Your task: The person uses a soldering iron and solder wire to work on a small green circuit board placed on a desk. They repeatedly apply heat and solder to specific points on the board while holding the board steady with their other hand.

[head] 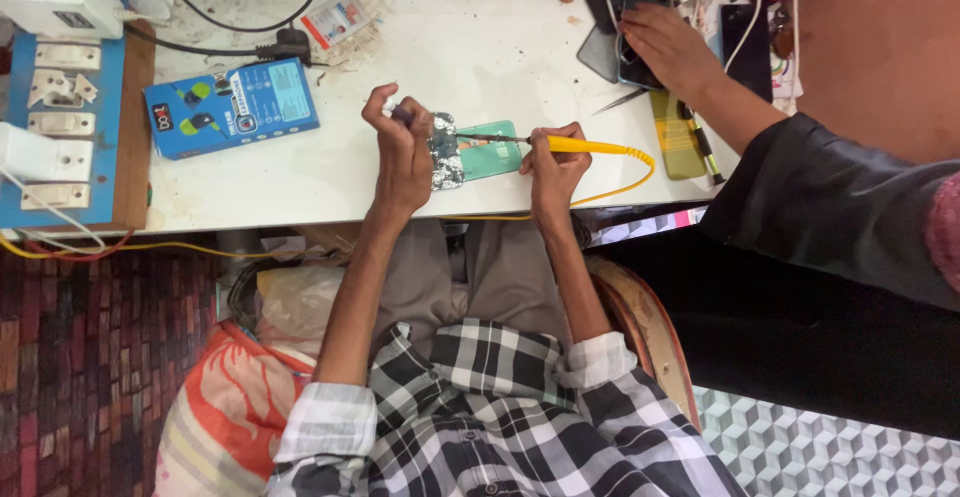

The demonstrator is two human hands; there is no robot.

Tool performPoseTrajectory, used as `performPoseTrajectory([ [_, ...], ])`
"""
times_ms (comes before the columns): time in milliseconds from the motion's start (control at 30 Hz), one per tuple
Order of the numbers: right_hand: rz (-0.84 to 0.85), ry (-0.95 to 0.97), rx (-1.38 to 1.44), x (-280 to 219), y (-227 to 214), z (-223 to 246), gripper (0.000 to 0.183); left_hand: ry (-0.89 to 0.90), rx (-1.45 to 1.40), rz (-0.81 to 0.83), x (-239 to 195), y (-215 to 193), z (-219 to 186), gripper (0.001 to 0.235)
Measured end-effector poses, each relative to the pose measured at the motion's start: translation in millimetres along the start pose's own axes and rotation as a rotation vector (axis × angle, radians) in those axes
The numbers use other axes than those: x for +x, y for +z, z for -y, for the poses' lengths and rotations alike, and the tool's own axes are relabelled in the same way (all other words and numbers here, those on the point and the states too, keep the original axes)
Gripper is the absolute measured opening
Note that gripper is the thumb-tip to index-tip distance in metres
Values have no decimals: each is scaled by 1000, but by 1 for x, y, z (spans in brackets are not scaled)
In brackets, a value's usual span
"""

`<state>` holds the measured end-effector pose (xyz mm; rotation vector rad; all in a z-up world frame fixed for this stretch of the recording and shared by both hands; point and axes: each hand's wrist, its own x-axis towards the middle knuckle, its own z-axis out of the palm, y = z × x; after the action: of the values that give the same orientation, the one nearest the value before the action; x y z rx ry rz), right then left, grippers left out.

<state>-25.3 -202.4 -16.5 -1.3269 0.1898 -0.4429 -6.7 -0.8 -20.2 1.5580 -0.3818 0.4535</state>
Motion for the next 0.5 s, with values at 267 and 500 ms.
performPoseTrajectory([
  [267,28,-32,40,0,-1,-1,15,6,-24,17,0,0,7,31],
  [500,-21,-91,35,-2,-5,-6,12,86,81,87,-6,-1,5,42],
])
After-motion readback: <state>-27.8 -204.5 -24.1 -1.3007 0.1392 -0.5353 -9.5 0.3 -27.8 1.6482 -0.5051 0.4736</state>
